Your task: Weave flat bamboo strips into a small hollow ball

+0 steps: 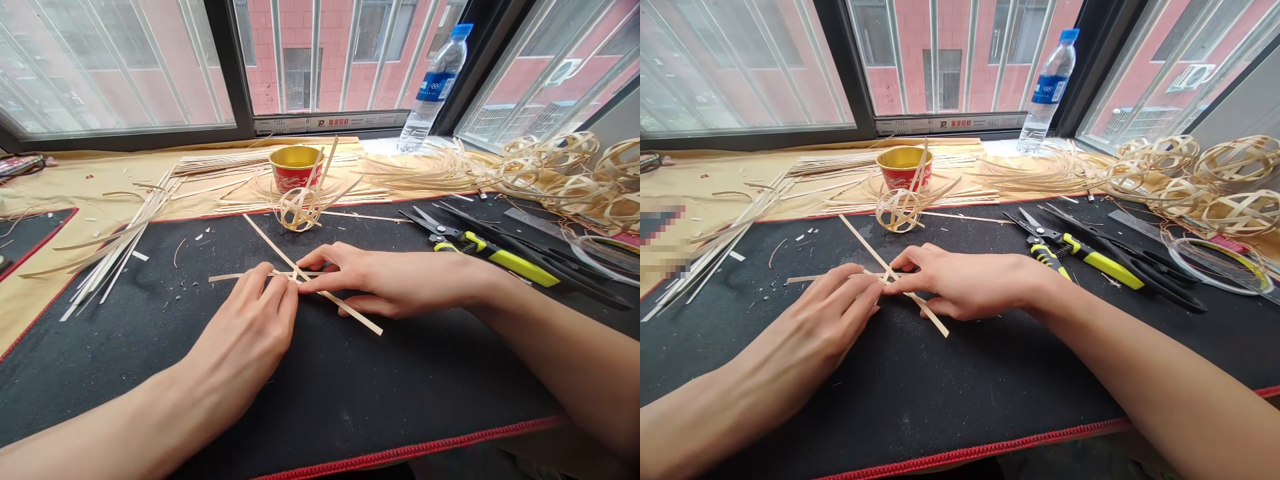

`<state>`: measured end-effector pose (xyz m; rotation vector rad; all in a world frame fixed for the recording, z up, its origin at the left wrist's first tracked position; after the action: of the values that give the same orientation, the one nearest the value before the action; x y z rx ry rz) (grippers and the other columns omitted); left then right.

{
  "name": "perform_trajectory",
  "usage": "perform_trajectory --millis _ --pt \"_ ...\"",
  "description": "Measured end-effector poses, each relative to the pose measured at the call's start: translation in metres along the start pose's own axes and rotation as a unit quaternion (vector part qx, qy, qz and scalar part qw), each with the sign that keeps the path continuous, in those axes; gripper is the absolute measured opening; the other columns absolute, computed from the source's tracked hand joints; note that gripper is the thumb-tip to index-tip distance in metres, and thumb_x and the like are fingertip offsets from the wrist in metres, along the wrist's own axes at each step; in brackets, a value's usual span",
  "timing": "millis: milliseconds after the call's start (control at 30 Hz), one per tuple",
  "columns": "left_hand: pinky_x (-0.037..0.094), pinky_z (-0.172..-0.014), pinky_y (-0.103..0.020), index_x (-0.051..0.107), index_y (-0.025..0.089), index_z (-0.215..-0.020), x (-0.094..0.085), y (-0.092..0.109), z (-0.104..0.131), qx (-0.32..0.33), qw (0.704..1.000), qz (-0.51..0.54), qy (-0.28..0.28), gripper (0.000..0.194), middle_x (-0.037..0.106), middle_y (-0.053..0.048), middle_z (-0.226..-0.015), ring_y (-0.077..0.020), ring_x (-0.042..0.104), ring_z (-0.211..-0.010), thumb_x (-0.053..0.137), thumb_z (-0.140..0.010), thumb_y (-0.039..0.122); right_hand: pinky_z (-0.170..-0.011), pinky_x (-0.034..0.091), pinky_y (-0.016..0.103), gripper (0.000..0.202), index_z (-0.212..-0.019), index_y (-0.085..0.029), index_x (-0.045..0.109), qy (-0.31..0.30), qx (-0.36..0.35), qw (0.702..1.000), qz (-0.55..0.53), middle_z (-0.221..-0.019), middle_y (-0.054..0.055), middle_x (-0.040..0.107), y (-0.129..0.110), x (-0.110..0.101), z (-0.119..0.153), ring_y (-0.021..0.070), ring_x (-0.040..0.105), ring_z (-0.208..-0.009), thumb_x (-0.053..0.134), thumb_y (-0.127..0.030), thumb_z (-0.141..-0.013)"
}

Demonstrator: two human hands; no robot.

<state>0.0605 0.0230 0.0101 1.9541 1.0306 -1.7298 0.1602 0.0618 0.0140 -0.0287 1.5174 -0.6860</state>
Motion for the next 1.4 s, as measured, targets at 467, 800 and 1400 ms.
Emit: perform_trajectory --millis 467,800,1400 --pt "0.051 -0.079 -0.038 0.061 0.002 -0.107 0.006 0.005 0.002 0.029 0.996 -0.075 0.040 0.035 0.057 -0.015 -0.098 -0.0257 0.049 -0.090 0.041 -0.078 0.000 -0.102 0.037 0.037 0.043 -0.127 -0.019 0.057 0.068 0.010 0.998 -0.007 -0.123 0.010 0.053 0.001 -0.006 0.004 0.0219 0.046 -0.113 0.061 -0.015 -0.084" --pt "0.054 -0.075 -0.035 0.063 0.004 -0.100 0.002 0.000 0.001 0.017 0.999 -0.014 0.046 0.026 0.057 -0.013 -0.095 -0.0235 0.050 -0.086 0.046 -0.081 0.002 -0.086 0.045 0.033 0.039 -0.114 -0.015 0.066 0.118 0.104 0.987 -0.023 -0.105 0.008 0.059 0.013 -0.009 0.008 0.0208 0.057 -0.096 0.073 -0.022 -0.076" --pt "0.048 -0.055 -0.027 0.060 0.014 -0.105 0.012 -0.013 -0.005 -0.053 0.997 0.007 -0.061 0.034 0.059 -0.008 -0.095 -0.0215 0.052 -0.082 0.040 -0.080 0.001 -0.081 0.047 0.030 0.030 -0.110 -0.015 0.068 0.098 0.070 0.992 -0.048 -0.100 0.008 0.057 0.015 -0.008 0.005 0.0176 0.056 -0.090 0.064 -0.017 -0.080"
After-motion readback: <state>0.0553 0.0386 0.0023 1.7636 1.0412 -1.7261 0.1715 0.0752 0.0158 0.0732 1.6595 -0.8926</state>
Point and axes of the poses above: each hand's wrist, its own z-axis away from the middle knuckle, its own x-axis out of the palm, y = z × x, the point moved 7 cm from there along -z, towards the middle knuckle
